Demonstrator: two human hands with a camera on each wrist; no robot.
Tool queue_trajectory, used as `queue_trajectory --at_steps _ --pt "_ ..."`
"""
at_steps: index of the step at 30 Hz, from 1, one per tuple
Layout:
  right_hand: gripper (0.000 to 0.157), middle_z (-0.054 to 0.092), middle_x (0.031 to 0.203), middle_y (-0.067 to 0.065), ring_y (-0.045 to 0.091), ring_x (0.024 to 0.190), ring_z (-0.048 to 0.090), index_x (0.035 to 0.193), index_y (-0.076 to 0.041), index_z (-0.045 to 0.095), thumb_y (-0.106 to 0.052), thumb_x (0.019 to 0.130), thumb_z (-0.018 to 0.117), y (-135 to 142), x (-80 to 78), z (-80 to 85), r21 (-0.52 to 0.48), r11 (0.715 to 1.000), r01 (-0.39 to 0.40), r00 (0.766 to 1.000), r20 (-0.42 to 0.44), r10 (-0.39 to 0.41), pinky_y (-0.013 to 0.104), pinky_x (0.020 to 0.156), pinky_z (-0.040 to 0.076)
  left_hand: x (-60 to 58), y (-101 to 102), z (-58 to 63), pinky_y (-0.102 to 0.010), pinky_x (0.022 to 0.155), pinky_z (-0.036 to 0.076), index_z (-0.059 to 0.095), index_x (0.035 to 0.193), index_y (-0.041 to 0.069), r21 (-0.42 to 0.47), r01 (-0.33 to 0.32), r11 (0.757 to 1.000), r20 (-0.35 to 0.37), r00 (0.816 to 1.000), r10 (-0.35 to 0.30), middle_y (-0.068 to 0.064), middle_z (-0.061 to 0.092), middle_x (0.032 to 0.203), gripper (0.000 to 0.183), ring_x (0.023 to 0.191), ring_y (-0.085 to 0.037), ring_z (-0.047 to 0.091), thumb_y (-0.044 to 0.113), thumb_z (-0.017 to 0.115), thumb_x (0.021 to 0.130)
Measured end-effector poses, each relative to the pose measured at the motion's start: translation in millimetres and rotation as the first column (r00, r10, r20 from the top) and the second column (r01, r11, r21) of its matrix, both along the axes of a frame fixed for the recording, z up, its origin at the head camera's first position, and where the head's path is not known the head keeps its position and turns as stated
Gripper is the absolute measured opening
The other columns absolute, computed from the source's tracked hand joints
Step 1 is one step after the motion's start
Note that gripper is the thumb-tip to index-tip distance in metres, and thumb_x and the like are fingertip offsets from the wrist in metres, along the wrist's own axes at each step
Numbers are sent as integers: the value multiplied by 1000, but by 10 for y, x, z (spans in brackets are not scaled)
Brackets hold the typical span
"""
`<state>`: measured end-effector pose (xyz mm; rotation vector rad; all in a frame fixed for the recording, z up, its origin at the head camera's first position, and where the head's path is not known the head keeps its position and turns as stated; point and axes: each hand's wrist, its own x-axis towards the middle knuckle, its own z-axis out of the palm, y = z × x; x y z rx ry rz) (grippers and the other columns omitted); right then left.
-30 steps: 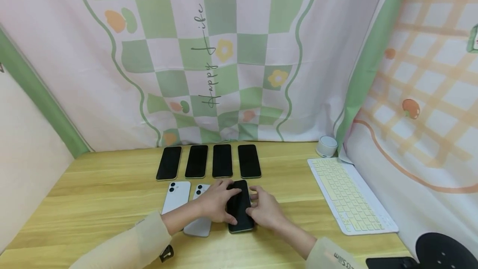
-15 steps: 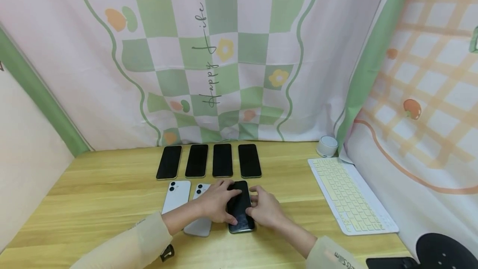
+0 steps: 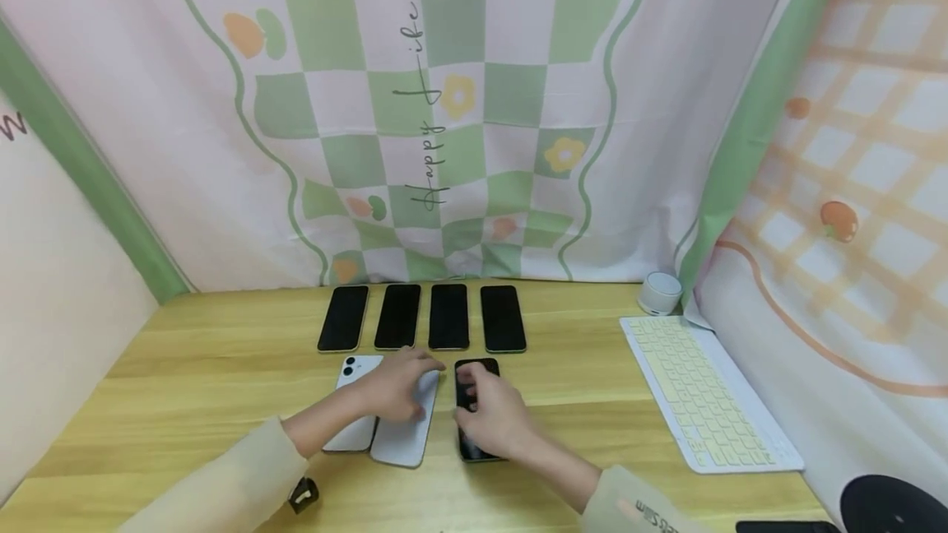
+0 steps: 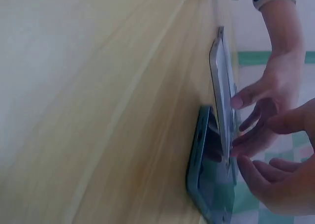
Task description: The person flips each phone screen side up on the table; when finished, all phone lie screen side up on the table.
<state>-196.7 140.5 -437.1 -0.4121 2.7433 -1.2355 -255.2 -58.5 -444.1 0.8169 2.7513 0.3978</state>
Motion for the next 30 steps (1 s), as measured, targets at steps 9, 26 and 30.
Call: queue_trajectory --at_steps 9,26,30 --pt "53 64 137 26 39 116 69 136 5 56 -6 88 76 -225 74 -72 -4 977 -212 977 12 212 50 91 61 -34 -212 2 -63 119 38 62 141 15 -17 -43 999 32 999 44 -9 58 141 69 130 -30 52 24 91 79" --pt "59 55 149 28 47 135 55 132 0 64 -17 81 86 -368 133 -201 212 938 -274 957 -35 287 65 108 49 -84 -283 -85 -50 108 48 60 141 11 12 -35 999 13 999 34 -12 58 137 71 122 -28 52 32 90 81" --pt "58 54 151 29 48 137 53 130 -1 67 -20 79 88 -404 143 -238 259 929 -265 955 -60 289 66 109 47 -67 -274 -69 -48 110 50 60 141 10 20 -33 999 22 999 33 -13 58 139 71 126 -29 52 29 90 80"
